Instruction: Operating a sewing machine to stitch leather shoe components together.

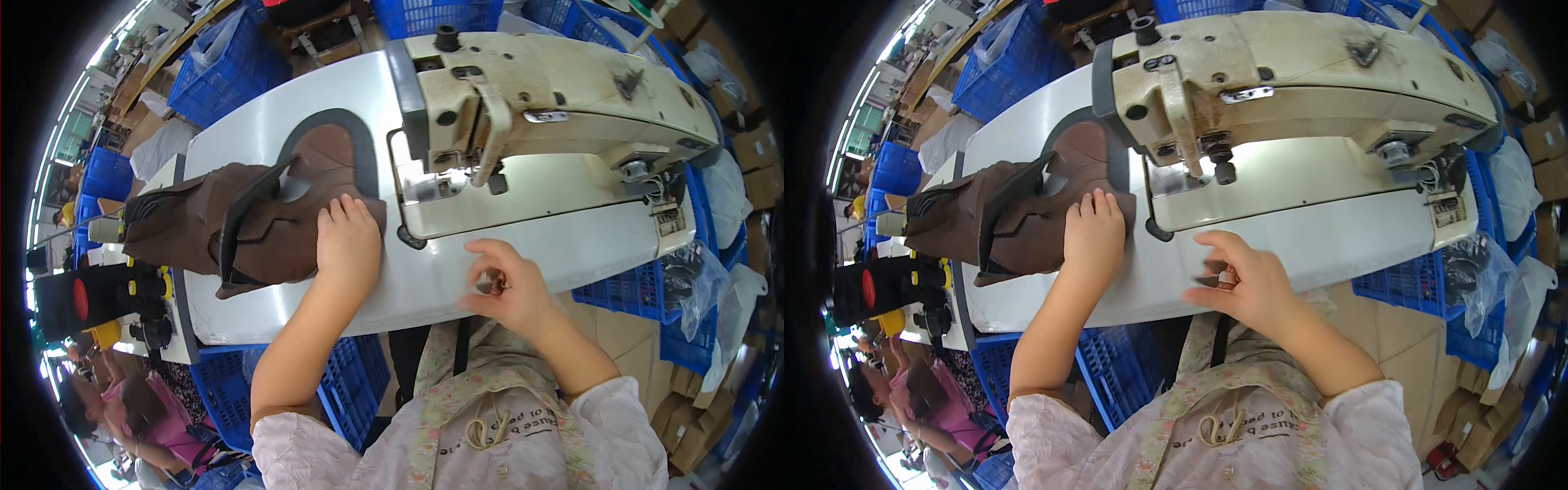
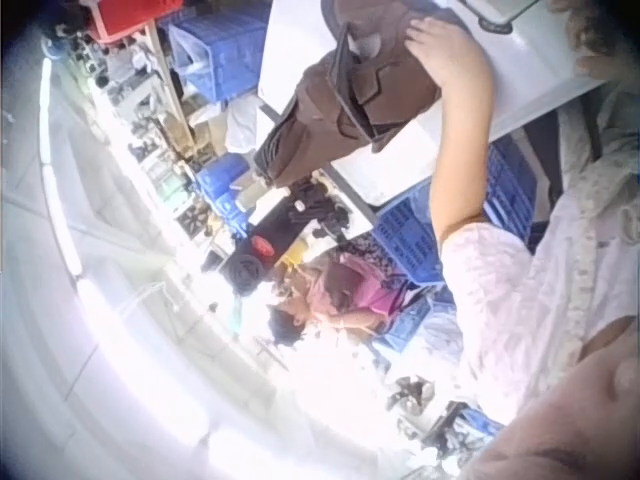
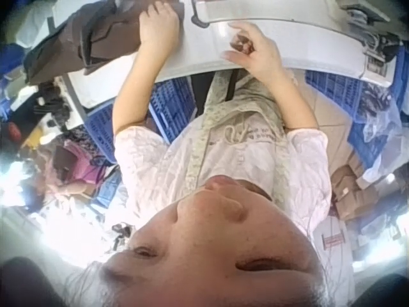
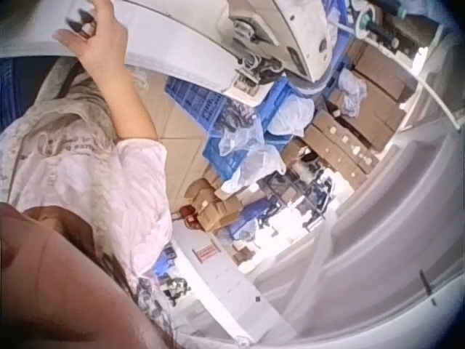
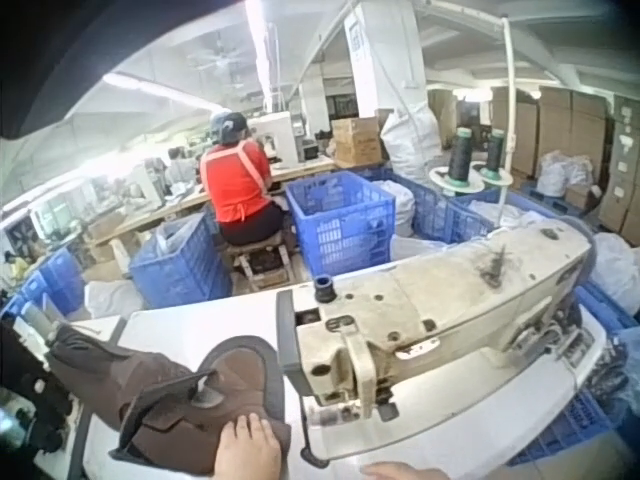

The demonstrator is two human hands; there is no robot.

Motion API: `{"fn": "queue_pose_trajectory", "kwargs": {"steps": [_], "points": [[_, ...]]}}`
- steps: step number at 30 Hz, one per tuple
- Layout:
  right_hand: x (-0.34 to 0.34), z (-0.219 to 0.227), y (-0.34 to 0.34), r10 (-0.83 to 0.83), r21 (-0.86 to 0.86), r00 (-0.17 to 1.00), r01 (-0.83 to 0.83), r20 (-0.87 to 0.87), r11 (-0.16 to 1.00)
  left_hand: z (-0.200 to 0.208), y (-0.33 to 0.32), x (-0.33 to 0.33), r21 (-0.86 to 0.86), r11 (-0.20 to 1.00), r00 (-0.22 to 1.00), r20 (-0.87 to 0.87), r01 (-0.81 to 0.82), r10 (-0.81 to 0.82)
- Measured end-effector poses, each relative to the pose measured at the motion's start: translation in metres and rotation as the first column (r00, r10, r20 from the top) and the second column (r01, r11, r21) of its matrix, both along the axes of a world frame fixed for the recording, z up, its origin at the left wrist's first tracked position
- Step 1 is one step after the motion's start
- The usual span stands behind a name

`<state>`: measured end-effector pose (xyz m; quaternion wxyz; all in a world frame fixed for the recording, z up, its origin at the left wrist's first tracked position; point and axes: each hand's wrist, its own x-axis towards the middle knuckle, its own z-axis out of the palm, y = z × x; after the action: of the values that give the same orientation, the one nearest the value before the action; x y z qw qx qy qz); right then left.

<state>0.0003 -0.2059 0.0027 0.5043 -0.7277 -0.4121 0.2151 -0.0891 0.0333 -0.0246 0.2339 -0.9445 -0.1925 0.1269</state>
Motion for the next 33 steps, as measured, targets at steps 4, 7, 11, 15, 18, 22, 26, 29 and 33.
{"fn": "queue_pose_trajectory", "kwargs": {"steps": [4, 7, 11, 15, 18, 22, 26, 29, 33], "points": [[-0.017, -0.030, 0.014, 0.039, -0.008, 0.761, -0.058, -0.647, 0.998, 0.000, 0.002, -0.033, 0.026, 0.983, 0.972, 0.148, 0.183, -0.185], [-0.017, -0.018, 0.038, 0.016, -0.036, 0.559, -0.083, -0.829, 0.996, 0.005, 0.008, -0.044, 0.008, 0.984, 0.969, 0.170, 0.178, -0.177], [-0.017, -0.017, 0.059, 0.085, 0.057, 0.476, -0.073, -0.875, 0.996, 0.010, 0.014, -0.058, -0.024, 0.976, 0.949, 0.242, 0.216, -0.204], [-0.018, -0.019, 0.073, 0.061, 0.050, 0.285, -0.047, -0.957, 0.998, 0.015, 0.010, -0.065, -0.051, 0.966, 0.926, 0.302, 0.253, -0.226], [-0.021, -0.026, 0.079, 0.046, 0.045, 0.196, -0.012, -0.980, 0.999, 0.016, 0.007, -0.066, -0.036, 0.968, 0.922, 0.316, 0.249, -0.225], [-0.018, -0.031, 0.085, 0.074, 0.077, 0.134, 0.017, -0.988, 0.997, 0.017, 0.002, -0.066, 0.021, 0.970, 0.921, 0.310, 0.242, -0.236], [-0.017, -0.035, 0.091, 0.054, 0.058, 0.065, 0.057, -0.996, 0.997, 0.014, 0.001, -0.067, 0.030, 0.969, 0.915, 0.323, 0.244, -0.240], [-0.017, -0.036, 0.093, 0.057, 0.059, 0.028, 0.053, -0.998, 0.997, 0.014, 0.001, -0.067, 0.011, 0.972, 0.920, 0.319, 0.236, -0.227], [-0.019, -0.035, 0.097, 0.034, 0.033, -0.020, 0.053, -0.999, 0.998, 0.013, 0.000, -0.068, 0.008, 0.972, 0.917, 0.329, 0.234, -0.224]]}}
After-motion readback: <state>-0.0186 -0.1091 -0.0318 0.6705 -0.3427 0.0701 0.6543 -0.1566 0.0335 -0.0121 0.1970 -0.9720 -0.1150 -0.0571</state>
